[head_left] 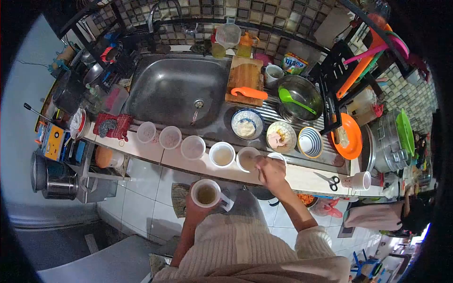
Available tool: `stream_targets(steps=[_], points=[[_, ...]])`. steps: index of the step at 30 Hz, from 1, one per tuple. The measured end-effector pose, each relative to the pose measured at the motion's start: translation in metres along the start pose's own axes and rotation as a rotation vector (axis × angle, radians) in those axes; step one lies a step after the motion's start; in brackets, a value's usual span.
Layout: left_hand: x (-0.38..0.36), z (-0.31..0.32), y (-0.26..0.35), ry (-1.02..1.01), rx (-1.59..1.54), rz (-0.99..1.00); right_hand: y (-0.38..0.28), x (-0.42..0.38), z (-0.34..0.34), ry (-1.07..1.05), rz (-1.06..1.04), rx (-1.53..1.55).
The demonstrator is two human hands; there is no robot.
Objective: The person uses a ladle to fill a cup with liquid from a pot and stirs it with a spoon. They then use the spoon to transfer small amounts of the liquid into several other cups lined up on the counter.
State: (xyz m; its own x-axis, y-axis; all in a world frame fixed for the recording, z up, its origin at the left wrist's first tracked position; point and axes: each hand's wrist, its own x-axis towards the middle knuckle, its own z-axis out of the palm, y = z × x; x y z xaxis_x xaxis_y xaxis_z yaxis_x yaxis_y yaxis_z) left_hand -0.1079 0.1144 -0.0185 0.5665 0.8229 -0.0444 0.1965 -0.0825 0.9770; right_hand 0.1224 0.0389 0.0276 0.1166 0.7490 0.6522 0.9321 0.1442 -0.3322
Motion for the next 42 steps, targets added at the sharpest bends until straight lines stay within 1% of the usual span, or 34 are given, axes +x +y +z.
stream_targets(steps=[2, 3, 5, 9, 11, 13, 14, 15, 16, 17, 19, 20, 23, 24, 26, 27, 29, 30, 31, 33, 36, 37, 39, 42], points=[[0.001, 0.0, 0.001, -0.007, -0.026, 0.001, 0.003, 0.002, 0.008, 0.11, -0.005, 0.08], [0.002, 0.0, 0.003, 0.017, 0.033, 0.031, 0.003, 0.0, 0.008, 0.109, -0.002, 0.079], [0.001, -0.001, 0.003, 0.042, 0.092, 0.062, 0.006, -0.005, 0.008, 0.07, -0.13, 0.065], [0.0, -0.002, -0.001, 0.039, 0.095, 0.061, 0.018, -0.012, 0.012, -0.006, -0.106, -0.026], [0.0, -0.002, -0.002, 0.052, 0.101, 0.07, 0.016, -0.006, 0.014, 0.086, -0.06, 0.081], [-0.003, -0.005, -0.002, 0.008, -0.045, -0.059, 0.006, -0.007, 0.005, 0.052, -0.08, 0.067], [-0.004, -0.006, 0.0, 0.01, -0.04, -0.061, 0.002, -0.01, -0.001, 0.113, -0.111, -0.024], [-0.003, -0.007, 0.004, 0.035, -0.007, -0.01, 0.0, -0.011, -0.009, 0.174, -0.143, -0.117], [-0.004, -0.008, 0.007, 0.057, 0.027, 0.036, -0.007, -0.009, -0.021, 0.164, -0.042, -0.01], [-0.003, -0.01, 0.009, 0.058, 0.026, 0.037, -0.011, -0.007, -0.03, 0.164, -0.043, -0.01], [-0.004, -0.014, 0.01, 0.041, 0.045, 0.063, -0.019, -0.011, -0.04, 0.196, 0.149, -0.014], [-0.005, -0.015, 0.009, 0.038, 0.045, 0.065, -0.022, -0.009, -0.038, 0.317, 0.122, -0.004], [-0.002, -0.013, 0.0, 0.061, 0.045, 0.101, -0.024, -0.014, -0.045, 0.335, 0.088, 0.014], [-0.003, -0.012, -0.005, 0.055, 0.014, 0.073, -0.024, -0.016, -0.045, 0.338, 0.093, 0.008], [-0.003, -0.009, -0.005, 0.038, -0.015, 0.046, -0.024, -0.018, -0.042, 0.601, 0.21, 0.205], [-0.004, -0.007, 0.0, 0.032, 0.022, 0.074, -0.022, -0.02, -0.047, 0.625, 0.255, 0.185], [-0.003, -0.004, 0.002, 0.019, 0.06, 0.098, -0.02, -0.021, -0.058, 0.788, 0.386, 0.236], [-0.002, -0.003, 0.003, 0.008, 0.096, 0.103, -0.021, -0.022, -0.064, 0.864, 0.422, 0.3], [-0.001, -0.001, 0.005, -0.003, 0.132, 0.108, -0.017, -0.029, -0.069, 0.886, 0.408, 0.289], [0.0, 0.0, 0.01, -0.018, 0.109, 0.116, -0.016, -0.037, -0.077, 0.797, 0.398, 0.15], [0.0, 0.003, 0.012, -0.024, 0.089, 0.135, -0.014, -0.046, -0.072, 0.515, 0.415, -0.102], [0.001, 0.003, 0.011, -0.016, 0.09, 0.147, -0.007, -0.051, -0.065, 0.439, 0.318, -0.218], [0.0, 0.004, 0.01, -0.022, 0.107, 0.147, 0.002, -0.055, -0.052, 0.292, 0.277, -0.236], [-0.003, 0.002, 0.012, -0.036, 0.124, 0.119, 0.011, -0.053, -0.036, 0.281, 0.29, -0.206]])
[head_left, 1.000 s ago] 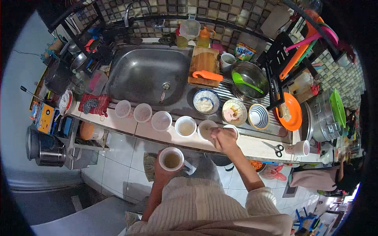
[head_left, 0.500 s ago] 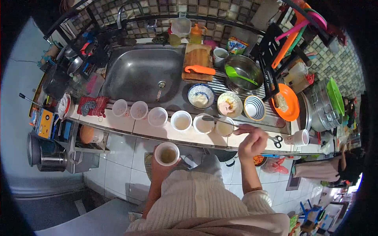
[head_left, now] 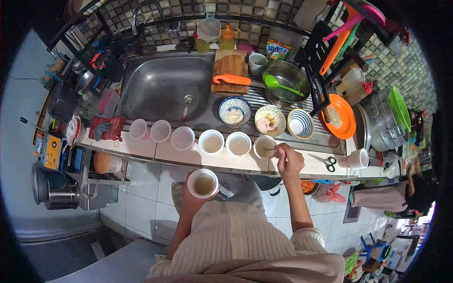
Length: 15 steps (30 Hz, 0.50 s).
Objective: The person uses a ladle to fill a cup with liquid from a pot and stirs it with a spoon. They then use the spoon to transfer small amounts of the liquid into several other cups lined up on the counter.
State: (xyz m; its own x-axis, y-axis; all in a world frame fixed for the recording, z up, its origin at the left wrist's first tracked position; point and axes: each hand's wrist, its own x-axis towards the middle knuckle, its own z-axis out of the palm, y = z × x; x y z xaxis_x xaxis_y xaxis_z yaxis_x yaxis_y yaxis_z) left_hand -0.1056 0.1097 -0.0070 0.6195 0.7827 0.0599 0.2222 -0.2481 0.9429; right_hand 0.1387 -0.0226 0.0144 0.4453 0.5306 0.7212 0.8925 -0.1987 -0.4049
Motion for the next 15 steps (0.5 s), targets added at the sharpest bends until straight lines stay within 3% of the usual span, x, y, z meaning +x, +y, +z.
stream_targets(steps=[3, 4, 7, 10, 15], points=[[-0.0019, -0.0003, -0.0012, -0.019, -0.028, -0.013, 0.0077, -0.0036, 0.0107, 0.007, -0.041, -0.029], [-0.0024, -0.001, -0.002, -0.029, -0.045, -0.005, 0.0025, -0.0041, 0.011, 0.012, 0.043, 0.1], [-0.0025, -0.0015, -0.0013, -0.027, -0.029, 0.012, 0.007, -0.0082, 0.0091, -0.027, 0.037, 0.17], [-0.0037, 0.0013, -0.0025, -0.013, -0.054, 0.02, 0.0119, -0.0064, 0.0107, 0.051, 0.025, 0.058], [-0.0035, 0.004, -0.0007, -0.069, -0.004, 0.033, 0.0088, -0.0053, 0.0102, -0.005, 0.024, 0.098]])
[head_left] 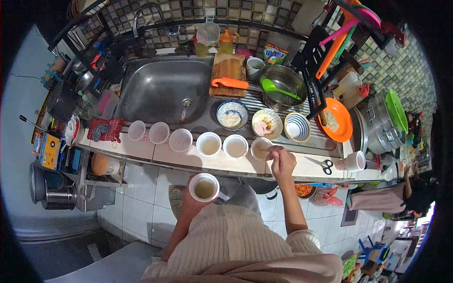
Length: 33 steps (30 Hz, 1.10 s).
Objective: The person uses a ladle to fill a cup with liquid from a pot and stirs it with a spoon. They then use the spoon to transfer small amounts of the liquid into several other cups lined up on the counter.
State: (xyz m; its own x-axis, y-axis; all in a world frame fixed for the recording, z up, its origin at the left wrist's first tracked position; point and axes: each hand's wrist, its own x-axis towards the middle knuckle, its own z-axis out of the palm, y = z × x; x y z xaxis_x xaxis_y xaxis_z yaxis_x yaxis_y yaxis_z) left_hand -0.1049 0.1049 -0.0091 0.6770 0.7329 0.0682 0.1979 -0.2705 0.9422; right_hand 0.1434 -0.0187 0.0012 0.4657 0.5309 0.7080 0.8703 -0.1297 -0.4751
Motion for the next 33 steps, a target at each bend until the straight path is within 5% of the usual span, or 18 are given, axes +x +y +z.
stream_targets(steps=[8, 11, 18, 20, 28, 33], points=[[0.002, 0.005, 0.006, -0.088, -0.005, 0.03, -0.026, 0.006, -0.031, 0.203, -0.031, 0.09], [0.001, 0.01, 0.005, -0.074, 0.097, 0.157, -0.024, 0.002, -0.034, 0.141, -0.123, 0.024], [0.003, 0.016, 0.003, -0.087, 0.033, 0.082, -0.022, 0.004, -0.02, 0.081, 0.007, 0.0], [0.004, 0.015, 0.007, -0.093, 0.042, 0.061, -0.019, 0.004, -0.015, -0.063, -0.029, 0.064], [0.003, 0.009, 0.002, -0.066, 0.011, 0.072, -0.007, 0.003, -0.003, -0.006, -0.068, 0.031], [0.003, 0.006, 0.002, -0.052, -0.019, 0.034, -0.004, -0.001, -0.003, -0.177, -0.11, 0.089]])
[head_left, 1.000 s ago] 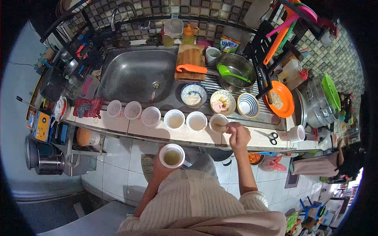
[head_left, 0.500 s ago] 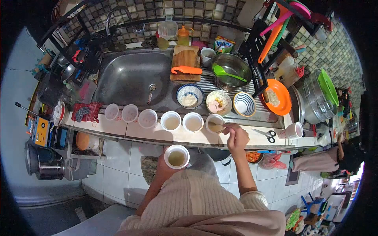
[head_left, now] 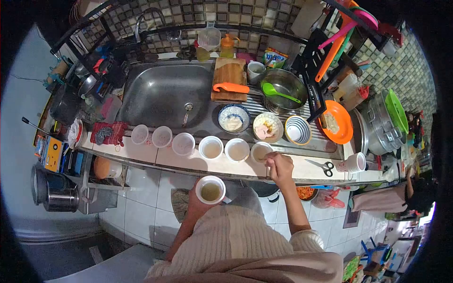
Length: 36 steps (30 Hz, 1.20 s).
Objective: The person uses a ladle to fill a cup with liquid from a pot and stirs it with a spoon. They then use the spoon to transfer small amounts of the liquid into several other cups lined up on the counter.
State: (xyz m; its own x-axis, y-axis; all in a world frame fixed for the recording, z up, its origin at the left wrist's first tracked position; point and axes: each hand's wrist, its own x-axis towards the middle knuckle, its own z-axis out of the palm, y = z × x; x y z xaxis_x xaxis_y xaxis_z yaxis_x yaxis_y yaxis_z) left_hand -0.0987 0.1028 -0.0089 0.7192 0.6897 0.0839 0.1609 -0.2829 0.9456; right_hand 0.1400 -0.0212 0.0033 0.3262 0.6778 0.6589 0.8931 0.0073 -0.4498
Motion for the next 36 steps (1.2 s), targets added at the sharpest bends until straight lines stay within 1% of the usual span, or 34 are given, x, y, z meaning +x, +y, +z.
stream_targets(steps=[1, 4, 9, 11, 12, 13, 15, 16, 17, 19, 20, 22, 23, 24, 27, 31, 33, 34, 36], points=[[0.0, 0.0, -0.001, 0.012, 0.016, 0.005, 0.001, 0.002, 0.0, 0.0, -0.001, 0.001], [-0.001, -0.001, -0.004, 0.025, 0.048, 0.041, 0.006, 0.005, 0.003, 0.122, 0.089, -0.139], [0.001, -0.001, -0.005, 0.012, 0.039, 0.008, -0.003, 0.008, 0.003, 0.123, 0.138, -0.051], [-0.001, 0.0, -0.009, 0.008, 0.042, 0.001, -0.011, 0.009, -0.009, 0.26, 0.131, -0.044], [-0.001, 0.0, -0.011, 0.001, 0.008, -0.014, -0.011, 0.006, -0.012, 0.366, 0.16, 0.026], [0.0, 0.0, -0.011, -0.006, -0.026, -0.028, -0.009, 0.004, -0.016, 0.453, 0.1, -0.049], [0.002, 0.001, -0.007, -0.005, 0.003, -0.012, -0.02, 0.006, -0.028, 0.534, 0.112, 0.066], [0.003, 0.001, -0.004, -0.006, 0.034, 0.0, -0.02, 0.005, -0.031, 0.561, 0.075, 0.056], [0.005, 0.002, -0.002, -0.01, 0.033, 0.008, -0.02, 0.002, -0.031, 0.607, 0.106, 0.171], [0.006, 0.005, 0.0, -0.063, 0.06, -0.038, -0.028, 0.003, -0.035, 0.667, 0.129, 0.205], [0.006, 0.009, -0.001, -0.046, 0.086, -0.022, -0.032, 0.005, -0.036, 0.673, 0.131, 0.202], [0.009, 0.014, -0.007, -0.08, 0.098, 0.014, -0.039, 0.007, -0.039, 0.865, 0.22, 0.4], [0.009, 0.017, -0.008, -0.11, 0.105, 0.048, -0.038, 0.006, -0.04, 0.869, 0.222, 0.396], [0.017, 0.015, 0.02, -0.159, 0.033, 0.007, -0.036, 0.006, -0.041, 0.853, 0.244, 0.389], [0.019, 0.024, 0.02, -0.215, -0.005, 0.011, -0.027, -0.001, -0.041, 0.853, 0.286, 0.398], [0.019, 0.037, 0.023, -0.207, -0.035, 0.061, -0.017, -0.002, -0.04, 0.9, 0.366, 0.45], [0.019, 0.044, 0.022, -0.199, -0.076, 0.077, -0.013, -0.003, -0.041, 0.929, 0.463, 0.569], [0.021, 0.047, 0.022, -0.2, -0.075, 0.081, -0.013, 0.0, -0.043, 0.971, 0.483, 0.633], [0.018, 0.052, 0.022, -0.225, -0.111, 0.052, -0.009, -0.002, -0.043, 0.965, 0.493, 0.662]])
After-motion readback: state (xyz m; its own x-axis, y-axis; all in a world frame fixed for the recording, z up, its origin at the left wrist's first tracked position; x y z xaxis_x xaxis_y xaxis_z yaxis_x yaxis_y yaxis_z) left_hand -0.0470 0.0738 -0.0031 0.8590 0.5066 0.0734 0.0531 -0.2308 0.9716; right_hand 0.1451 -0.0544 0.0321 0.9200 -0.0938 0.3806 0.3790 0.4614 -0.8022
